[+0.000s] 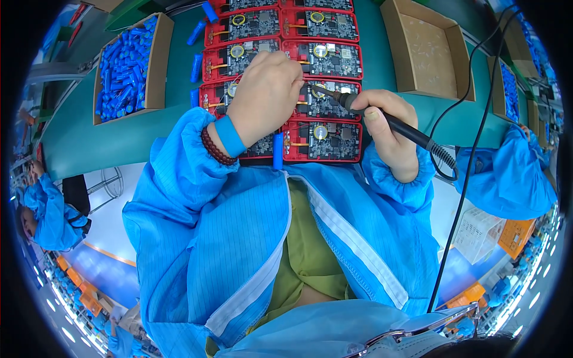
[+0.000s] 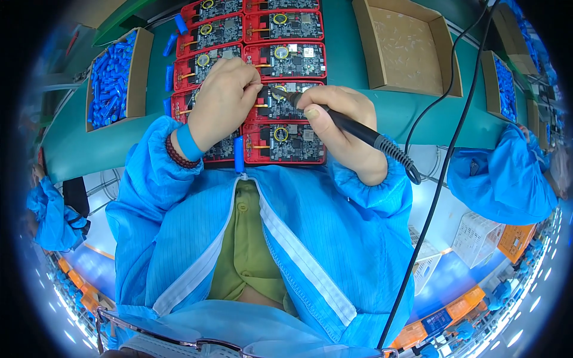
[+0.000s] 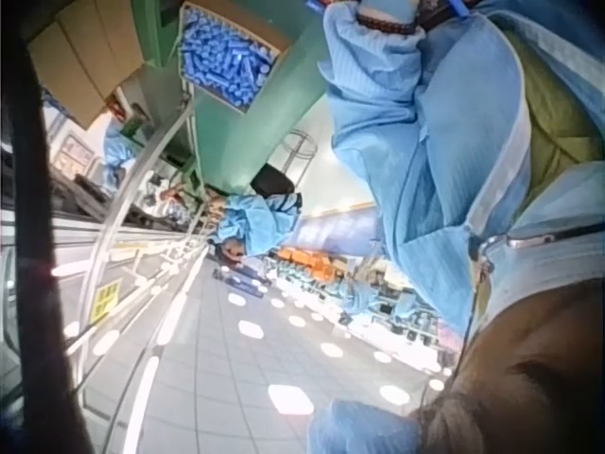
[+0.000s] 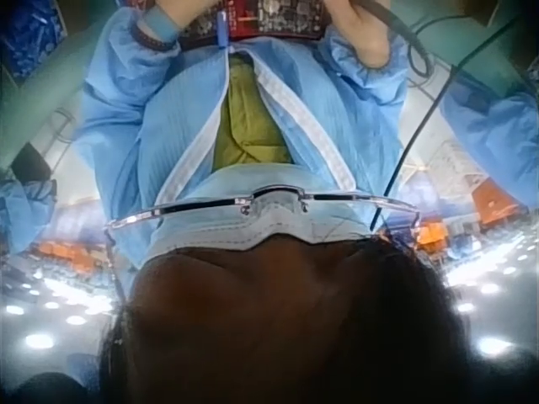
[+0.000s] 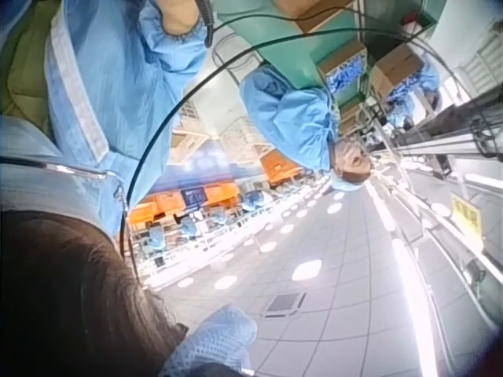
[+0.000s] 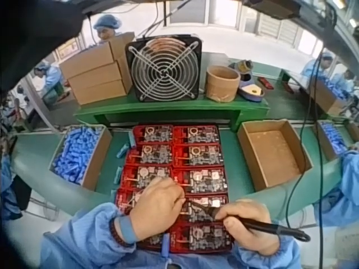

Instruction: The person places a tray of circuit boards onto the workbench, applies solder using a soldering iron and solder wire, and attaches batteries from a container to each circuit board by soldering their wires.

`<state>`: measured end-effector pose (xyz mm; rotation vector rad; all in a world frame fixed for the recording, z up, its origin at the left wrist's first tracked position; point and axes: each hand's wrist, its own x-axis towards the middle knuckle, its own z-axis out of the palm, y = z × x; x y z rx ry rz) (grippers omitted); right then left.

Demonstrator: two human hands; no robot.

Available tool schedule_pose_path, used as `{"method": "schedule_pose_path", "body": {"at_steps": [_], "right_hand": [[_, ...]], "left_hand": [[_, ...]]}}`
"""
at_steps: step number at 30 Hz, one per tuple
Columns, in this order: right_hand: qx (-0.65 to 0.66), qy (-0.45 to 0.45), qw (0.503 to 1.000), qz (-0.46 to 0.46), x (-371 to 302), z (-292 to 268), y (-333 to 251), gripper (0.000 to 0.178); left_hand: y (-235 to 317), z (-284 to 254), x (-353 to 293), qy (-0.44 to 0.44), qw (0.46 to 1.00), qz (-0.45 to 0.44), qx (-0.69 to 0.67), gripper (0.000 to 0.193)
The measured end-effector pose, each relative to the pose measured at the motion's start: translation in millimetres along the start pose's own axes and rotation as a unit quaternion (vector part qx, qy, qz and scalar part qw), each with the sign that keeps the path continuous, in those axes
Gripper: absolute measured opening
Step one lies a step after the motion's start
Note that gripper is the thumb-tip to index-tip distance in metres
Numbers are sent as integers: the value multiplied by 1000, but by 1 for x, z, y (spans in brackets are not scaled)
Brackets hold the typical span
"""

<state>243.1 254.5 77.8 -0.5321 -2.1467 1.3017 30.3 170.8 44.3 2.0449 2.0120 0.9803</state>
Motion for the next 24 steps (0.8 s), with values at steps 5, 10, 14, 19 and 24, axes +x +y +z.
{"method": "schedule_pose_path", "body": {"at_steps": [5, 10, 14, 19, 24], "right_hand": [[0, 25, 1000, -9, -4, -2, 1, 18], [26, 33, 999, 9, -2, -2, 0, 18], [18, 17, 1000, 5, 0, 0, 2, 16], [24, 18, 1000, 10, 0, 0, 3, 15], [12, 7, 1000, 7, 2, 1, 2, 15]], "left_hand": [[-1, 1, 0, -3, 1000, 4, -3, 6], [0, 1, -1, -5, 1000, 3, 10, 7], [1, 0, 0, -8, 1000, 7, 13, 7], [2, 0, 0, -13, 1000, 6, 17, 6], [1, 1, -1, -15, 1000, 4, 24, 6]]}}
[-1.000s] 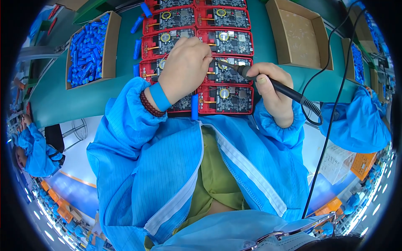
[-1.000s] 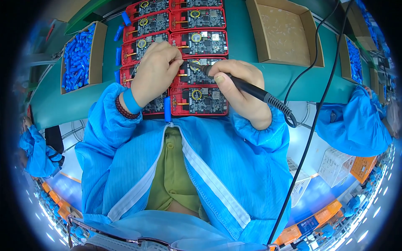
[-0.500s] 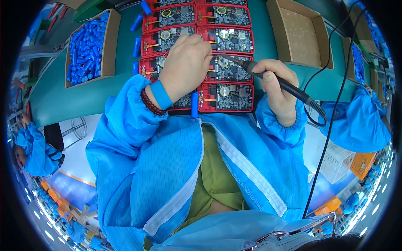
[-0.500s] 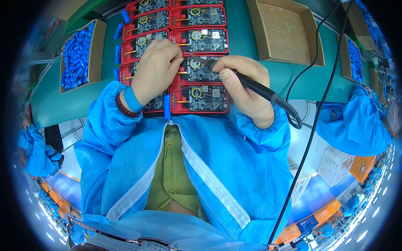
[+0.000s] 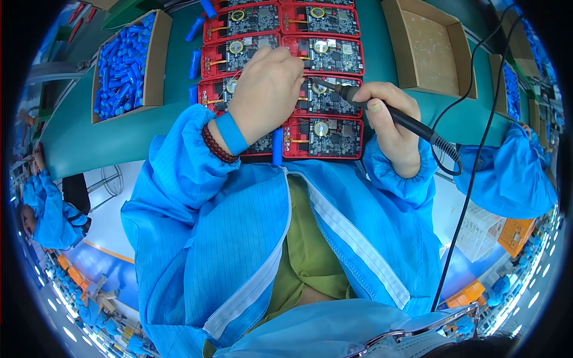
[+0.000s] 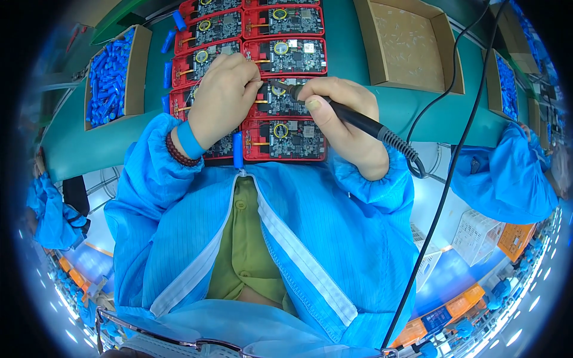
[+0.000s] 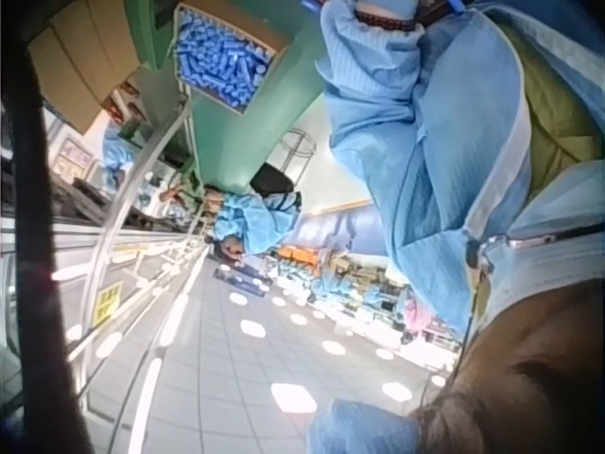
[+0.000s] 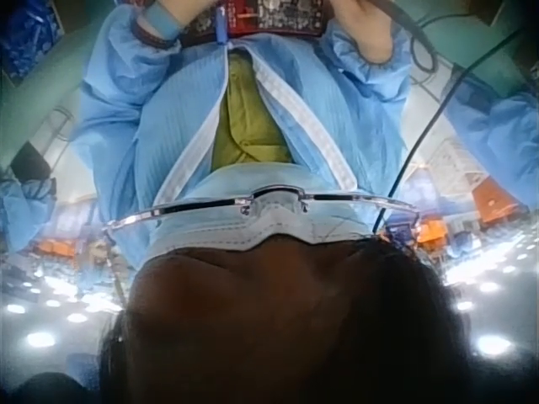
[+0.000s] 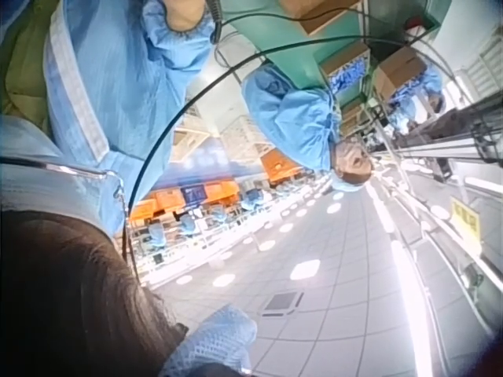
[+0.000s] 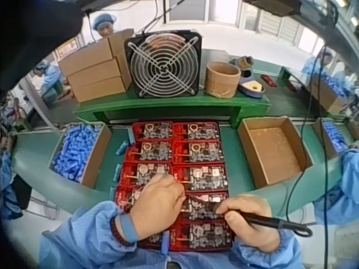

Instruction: The person places a tray of circuit boards onto the workbench, applies solder using a soldering iron and solder wire, and attaches batteries from a container to each circuit board by soldering their wires.

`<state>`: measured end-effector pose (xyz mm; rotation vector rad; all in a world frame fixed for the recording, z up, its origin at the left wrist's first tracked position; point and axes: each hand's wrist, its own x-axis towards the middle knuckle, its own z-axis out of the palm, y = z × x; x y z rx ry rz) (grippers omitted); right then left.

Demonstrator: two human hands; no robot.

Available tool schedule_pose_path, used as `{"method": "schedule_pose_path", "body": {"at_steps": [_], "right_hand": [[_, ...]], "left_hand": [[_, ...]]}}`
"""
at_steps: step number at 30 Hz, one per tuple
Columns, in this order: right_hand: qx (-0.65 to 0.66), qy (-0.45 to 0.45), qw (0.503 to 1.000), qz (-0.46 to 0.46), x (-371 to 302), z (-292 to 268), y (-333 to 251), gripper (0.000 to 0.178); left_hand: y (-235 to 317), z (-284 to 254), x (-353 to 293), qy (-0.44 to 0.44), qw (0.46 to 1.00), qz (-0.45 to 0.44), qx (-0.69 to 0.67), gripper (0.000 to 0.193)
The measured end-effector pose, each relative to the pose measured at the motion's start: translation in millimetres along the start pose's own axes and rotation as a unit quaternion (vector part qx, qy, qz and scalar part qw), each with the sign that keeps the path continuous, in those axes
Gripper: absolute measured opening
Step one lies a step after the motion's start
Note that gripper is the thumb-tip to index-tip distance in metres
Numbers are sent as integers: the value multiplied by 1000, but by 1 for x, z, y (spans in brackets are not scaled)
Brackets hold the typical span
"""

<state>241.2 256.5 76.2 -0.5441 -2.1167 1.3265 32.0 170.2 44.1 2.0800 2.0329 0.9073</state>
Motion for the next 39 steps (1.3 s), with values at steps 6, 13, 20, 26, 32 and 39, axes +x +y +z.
{"method": "schedule_pose_path", "body": {"at_steps": [6, 13, 20, 26, 32, 39], "right_hand": [[-9, -6, 1000, -19, 0, -1, 1, 14], [19, 51, 998, -42, -10, -6, 7, 23], [19, 61, 996, -70, -5, -12, 0, 36], [4, 129, 990, -63, -4, -13, -3, 39], [-23, 210, 975, -74, -11, -19, 4, 45], [-21, 212, 974, -73, -14, -29, 5, 46]], "left_hand": [[1, 2, 1, 5, 1000, 8, 12, 5], [2, 2, 1, 4, 1000, 12, 19, 5], [-2, -1, 2, 3, 1000, 18, 16, 5], [2, -3, -3, 10, 999, 16, 31, 4], [11, -57, -15, 104, 993, -3, 51, 19], [-101, -156, -42, 190, 941, -99, 261, 8]]}}
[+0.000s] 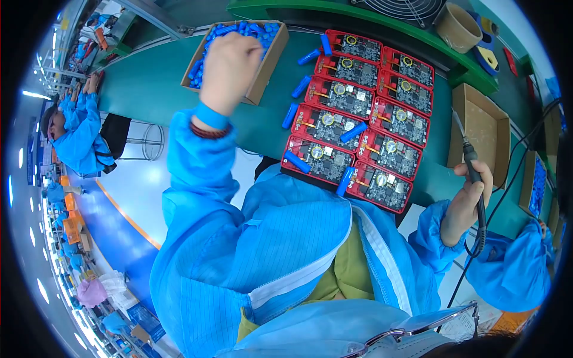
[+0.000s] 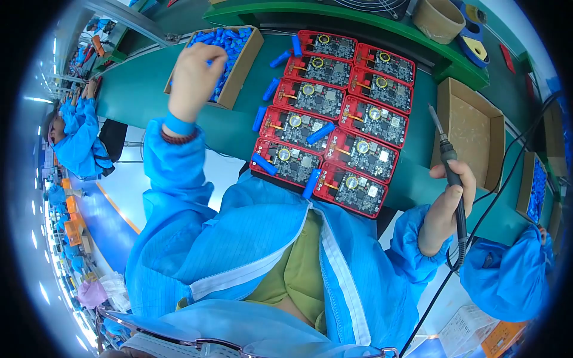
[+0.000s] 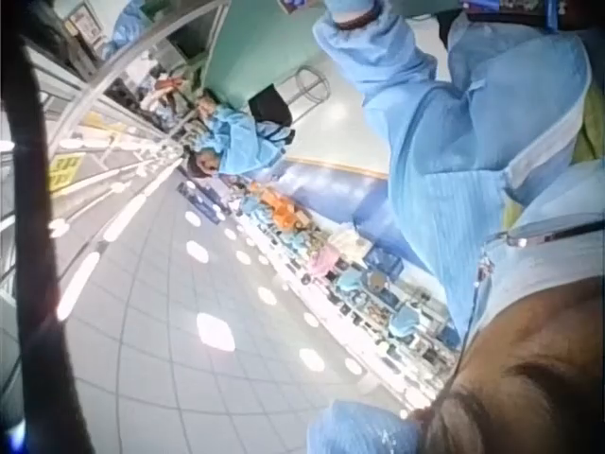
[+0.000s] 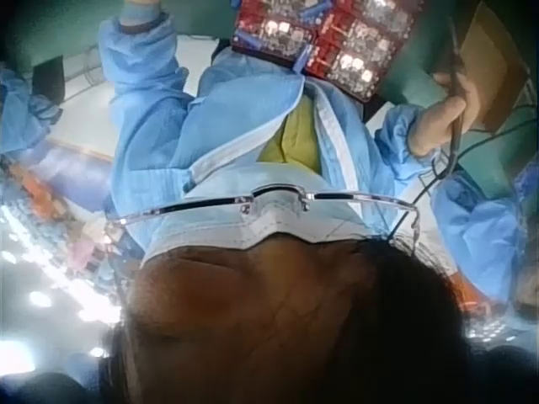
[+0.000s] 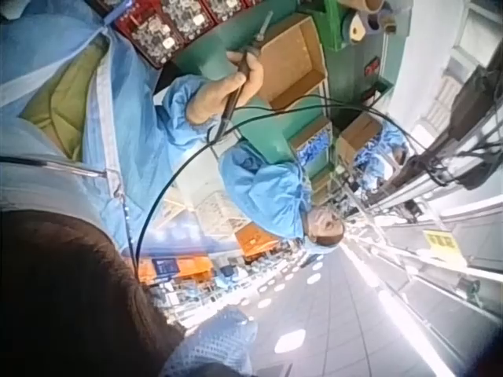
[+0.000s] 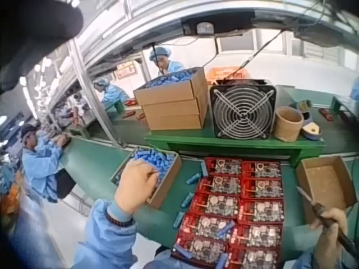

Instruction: The person places a tray of circuit boards onto the workbench, applies solder using a soldering iron and solder wire, and attaches batteries from a container to each circuit board by soldering their wires.

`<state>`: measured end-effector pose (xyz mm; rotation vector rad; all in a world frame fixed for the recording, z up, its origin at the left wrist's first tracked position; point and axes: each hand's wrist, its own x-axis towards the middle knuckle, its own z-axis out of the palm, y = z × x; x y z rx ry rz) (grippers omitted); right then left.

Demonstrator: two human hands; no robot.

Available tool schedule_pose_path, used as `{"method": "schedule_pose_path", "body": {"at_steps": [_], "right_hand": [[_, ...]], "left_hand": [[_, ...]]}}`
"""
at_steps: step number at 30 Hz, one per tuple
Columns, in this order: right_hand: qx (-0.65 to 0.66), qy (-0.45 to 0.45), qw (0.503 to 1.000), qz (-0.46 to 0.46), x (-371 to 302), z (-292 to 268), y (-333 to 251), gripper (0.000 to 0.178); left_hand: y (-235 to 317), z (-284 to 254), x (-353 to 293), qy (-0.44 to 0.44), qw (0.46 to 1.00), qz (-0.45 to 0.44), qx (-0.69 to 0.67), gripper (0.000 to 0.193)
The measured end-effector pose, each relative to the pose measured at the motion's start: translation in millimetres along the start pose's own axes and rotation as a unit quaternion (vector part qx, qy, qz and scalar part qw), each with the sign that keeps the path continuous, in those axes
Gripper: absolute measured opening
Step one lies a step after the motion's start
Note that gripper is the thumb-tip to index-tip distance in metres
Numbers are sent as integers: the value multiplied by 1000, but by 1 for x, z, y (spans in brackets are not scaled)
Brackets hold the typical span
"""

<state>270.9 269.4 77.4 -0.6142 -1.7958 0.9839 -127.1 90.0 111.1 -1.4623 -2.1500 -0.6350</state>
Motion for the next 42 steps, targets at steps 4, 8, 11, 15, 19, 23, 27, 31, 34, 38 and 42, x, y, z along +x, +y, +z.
{"method": "schedule_pose_path", "body": {"at_steps": [4, 8, 11, 15, 19, 23, 27, 31, 34, 38, 42], "right_hand": [[1, -2, 1000, 4, 1, 5, -1, 47], [-14, -14, 1000, 7, 0, 7, -3, 48], [-21, -21, 1000, 4, 0, 7, -4, 44], [-16, -34, 999, -3, 1, 10, -5, 40], [-25, -44, 999, -10, 0, 11, -8, 38], [-10, -42, 999, -4, -2, 10, -6, 37], [-18, -44, 999, 5, -5, 25, -18, 36], [108, -166, 978, 66, 1, 57, -44, 40], [32, -197, 970, -137, 16, 83, -37, 49], [22, -171, 977, -128, 14, 83, -25, 43], [23, -99, 992, -69, 10, 78, -20, 41]], "left_hand": [[-67, 2, -8, -95, 992, -55, 68, 12], [-86, -1, -15, -217, 967, -108, 83, 15], [-87, -4, -18, -315, 930, -150, 118, 17], [-99, -1, -23, -357, 917, -165, 58, 18], [-105, -1, -28, -340, 922, -166, 85, 26], [-90, -21, -22, -135, 961, -241, -1, 25], [-2, -37, -4, -215, 822, -266, -456, 22], [91, -15, -3, -396, 656, -221, -603, 21], [124, 6, -8, -475, 579, -194, -633, 22], [150, 20, -9, -488, 532, -194, -664, 23], [161, 27, -14, -400, 541, -212, -709, 19]]}}
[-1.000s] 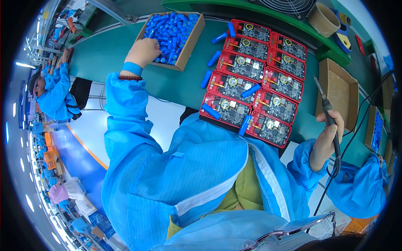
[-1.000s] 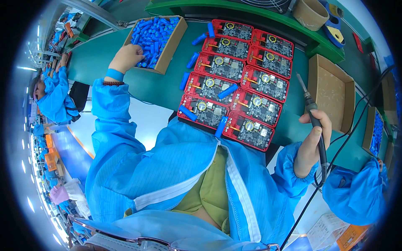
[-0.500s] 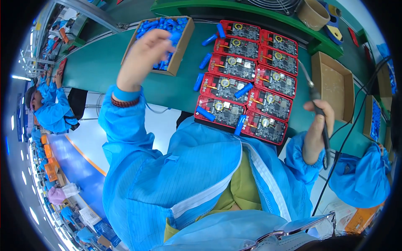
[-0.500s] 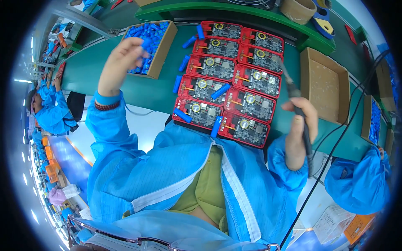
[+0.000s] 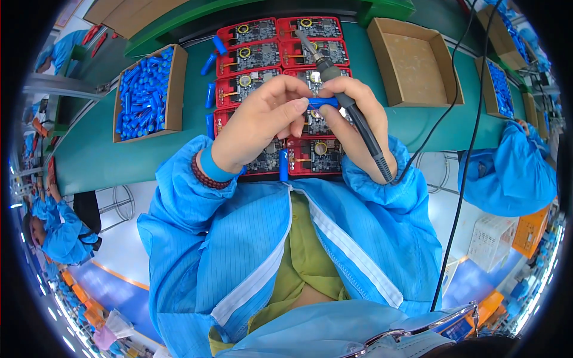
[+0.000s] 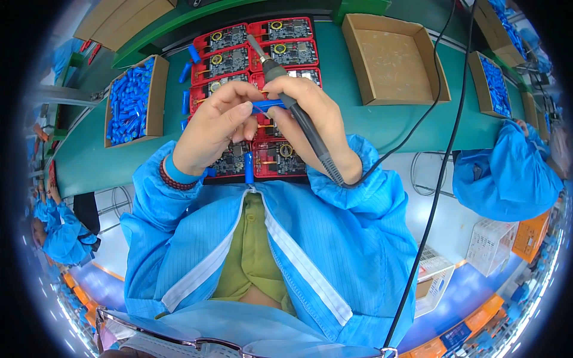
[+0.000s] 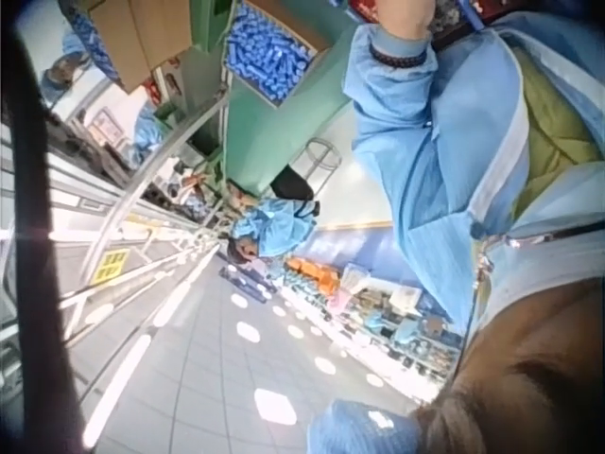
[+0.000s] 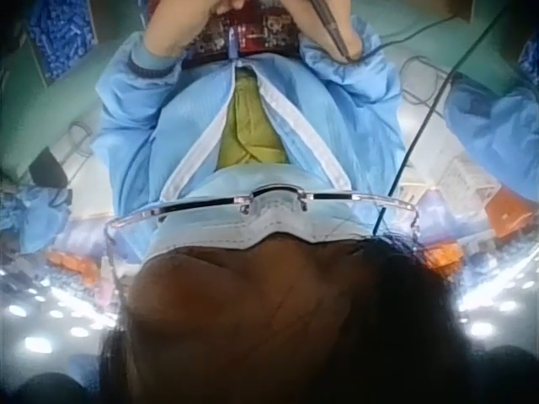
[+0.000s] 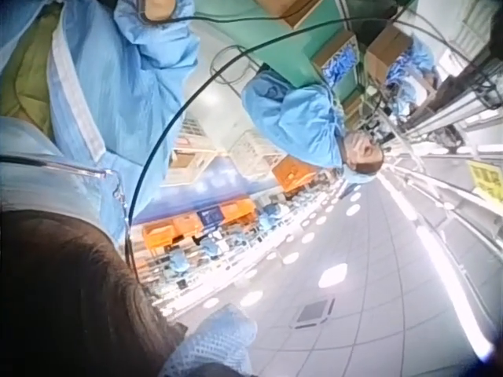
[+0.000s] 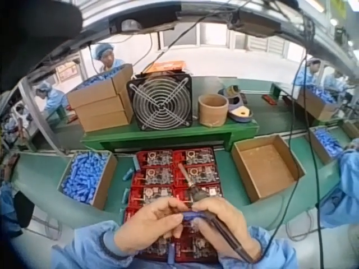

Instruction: The person places a tray of circuit boards onto the workbench, applies solder using a soldering iron and solder wire, and attaches batteries from a container to each circuit board by soldering their wires.

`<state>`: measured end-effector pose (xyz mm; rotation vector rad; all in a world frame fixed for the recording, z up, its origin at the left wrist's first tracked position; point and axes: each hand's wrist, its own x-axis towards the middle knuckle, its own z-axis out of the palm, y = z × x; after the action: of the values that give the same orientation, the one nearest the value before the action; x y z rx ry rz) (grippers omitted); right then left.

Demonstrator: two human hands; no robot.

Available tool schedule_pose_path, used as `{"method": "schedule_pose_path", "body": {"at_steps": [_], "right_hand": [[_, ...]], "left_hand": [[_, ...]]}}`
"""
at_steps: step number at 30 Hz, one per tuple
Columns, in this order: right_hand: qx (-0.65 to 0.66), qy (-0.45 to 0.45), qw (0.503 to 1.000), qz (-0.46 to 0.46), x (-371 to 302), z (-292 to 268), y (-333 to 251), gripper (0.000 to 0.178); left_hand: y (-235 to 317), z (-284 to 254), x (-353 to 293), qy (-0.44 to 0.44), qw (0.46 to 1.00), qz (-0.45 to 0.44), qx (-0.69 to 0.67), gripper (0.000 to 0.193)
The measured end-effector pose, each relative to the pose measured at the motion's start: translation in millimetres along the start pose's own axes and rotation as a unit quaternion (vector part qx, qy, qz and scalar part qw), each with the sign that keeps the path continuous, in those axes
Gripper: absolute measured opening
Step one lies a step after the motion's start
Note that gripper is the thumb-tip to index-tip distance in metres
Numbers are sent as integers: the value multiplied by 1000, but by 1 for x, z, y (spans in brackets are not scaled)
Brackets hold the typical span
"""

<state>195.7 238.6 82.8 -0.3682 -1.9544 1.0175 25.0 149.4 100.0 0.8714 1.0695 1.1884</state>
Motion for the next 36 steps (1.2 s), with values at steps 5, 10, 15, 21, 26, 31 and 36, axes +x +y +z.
{"method": "schedule_pose_path", "body": {"at_steps": [5, 10, 15, 21, 26, 31, 36], "right_hand": [[-1, 4, 1000, -1, 0, 0, 4, 40], [-15, 0, 1000, -24, 4, 4, -2, 41], [24, 15, 999, 16, 3, 6, 1, 34], [119, -39, 991, 47, 0, -11, -2, 27], [159, -73, 983, 60, -3, -17, 2, 26], [142, 1, 983, 117, 1, -24, -3, 28], [-204, 132, 970, -16, 12, -59, 18, 28]], "left_hand": [[-7, 3, 6, 76, 989, 98, 79, 9], [-14, 4, 7, 124, 976, 133, 118, 5], [-9, 8, 3, 94, 988, 101, 64, 7], [-7, -4, 2, -71, 997, -40, 1, 13], [-10, 0, 4, -96, 992, -46, -67, 13], [-14, 4, 8, -30, 999, 8, -10, 8], [-11, 9, 9, 77, 973, 100, 193, 7]]}}
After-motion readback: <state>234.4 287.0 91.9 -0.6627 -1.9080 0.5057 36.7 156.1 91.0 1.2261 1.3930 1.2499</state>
